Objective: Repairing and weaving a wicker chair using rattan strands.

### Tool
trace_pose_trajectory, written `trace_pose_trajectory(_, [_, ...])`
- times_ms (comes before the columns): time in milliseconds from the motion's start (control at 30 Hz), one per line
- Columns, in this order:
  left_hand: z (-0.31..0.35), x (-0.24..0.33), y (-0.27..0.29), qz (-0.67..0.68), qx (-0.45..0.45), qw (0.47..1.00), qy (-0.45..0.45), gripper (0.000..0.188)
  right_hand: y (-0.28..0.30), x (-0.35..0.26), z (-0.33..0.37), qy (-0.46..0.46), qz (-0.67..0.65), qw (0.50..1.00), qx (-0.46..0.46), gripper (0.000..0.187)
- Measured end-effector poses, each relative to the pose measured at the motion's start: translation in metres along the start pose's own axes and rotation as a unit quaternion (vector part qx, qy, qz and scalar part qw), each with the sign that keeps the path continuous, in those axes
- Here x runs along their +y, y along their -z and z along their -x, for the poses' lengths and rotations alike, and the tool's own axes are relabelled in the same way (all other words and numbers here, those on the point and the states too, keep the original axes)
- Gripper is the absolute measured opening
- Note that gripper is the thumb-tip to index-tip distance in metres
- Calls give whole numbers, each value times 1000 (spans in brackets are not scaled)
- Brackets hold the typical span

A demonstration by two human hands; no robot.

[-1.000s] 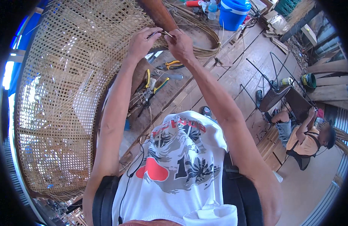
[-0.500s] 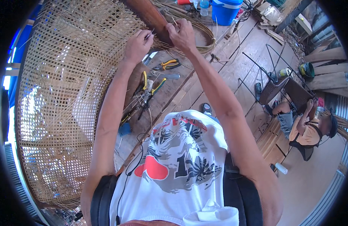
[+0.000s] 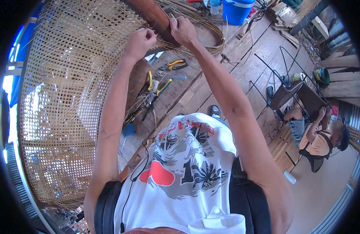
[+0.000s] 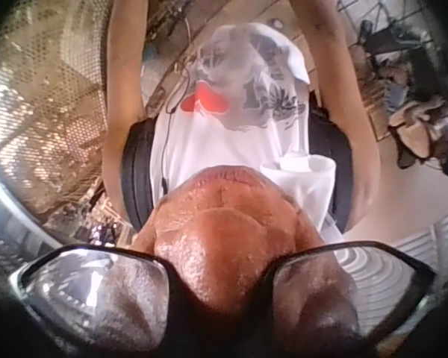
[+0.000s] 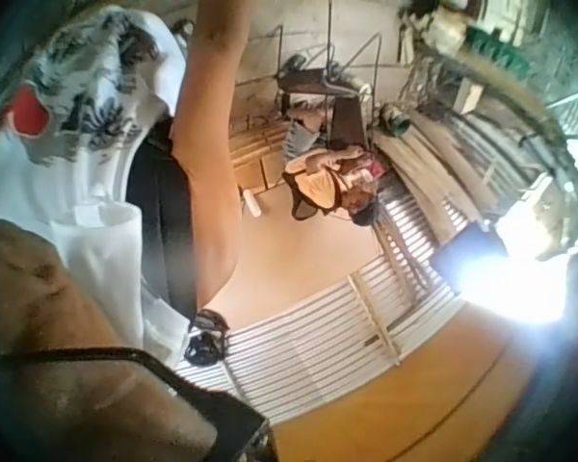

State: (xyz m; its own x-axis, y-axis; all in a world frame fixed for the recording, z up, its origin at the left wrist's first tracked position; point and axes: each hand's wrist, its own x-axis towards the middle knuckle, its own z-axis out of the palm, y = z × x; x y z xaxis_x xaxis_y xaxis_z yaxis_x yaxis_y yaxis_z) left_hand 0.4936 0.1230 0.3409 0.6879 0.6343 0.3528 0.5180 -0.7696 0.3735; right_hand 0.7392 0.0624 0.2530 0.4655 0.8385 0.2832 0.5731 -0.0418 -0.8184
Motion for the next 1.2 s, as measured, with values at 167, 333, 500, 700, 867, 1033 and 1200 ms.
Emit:
trace_pose_trajectory(167, [-5, 10, -10, -17, 0, 1000, 11, 28, 3, 0, -1, 18, -5, 1000, -2, 59])
trace_pose_trajectory(333, [-1, 22, -42, -83, 92, 990, 68, 25, -3, 3, -3, 31, -30, 999, 6, 56])
trace_pose_trajectory(500, [6, 26, -45, -60, 108, 991, 42, 27, -9, 17, -3, 53, -47, 997, 29, 55])
trace_pose_trajectory(700, [20, 18, -24, -38, 58, 997, 25, 29, -1, 6, 13, 21, -95, 995, -8, 57])
trace_pose_trajectory(867, [21, 11, -26, -25, 78, 996, -20, 28, -2, 6, 17, -1, -125, 992, -15, 58])
trace_pose_trajectory(1033, [24, 9, -28, -38, 89, 995, 11, 24, -7, 8, 19, 3, -143, 990, -10, 57])
trace_pose_trajectory(1200, [27, 35, -17, 7, 88, 992, 87, 24, -3, 8, 24, 13, -113, 994, -1, 57])
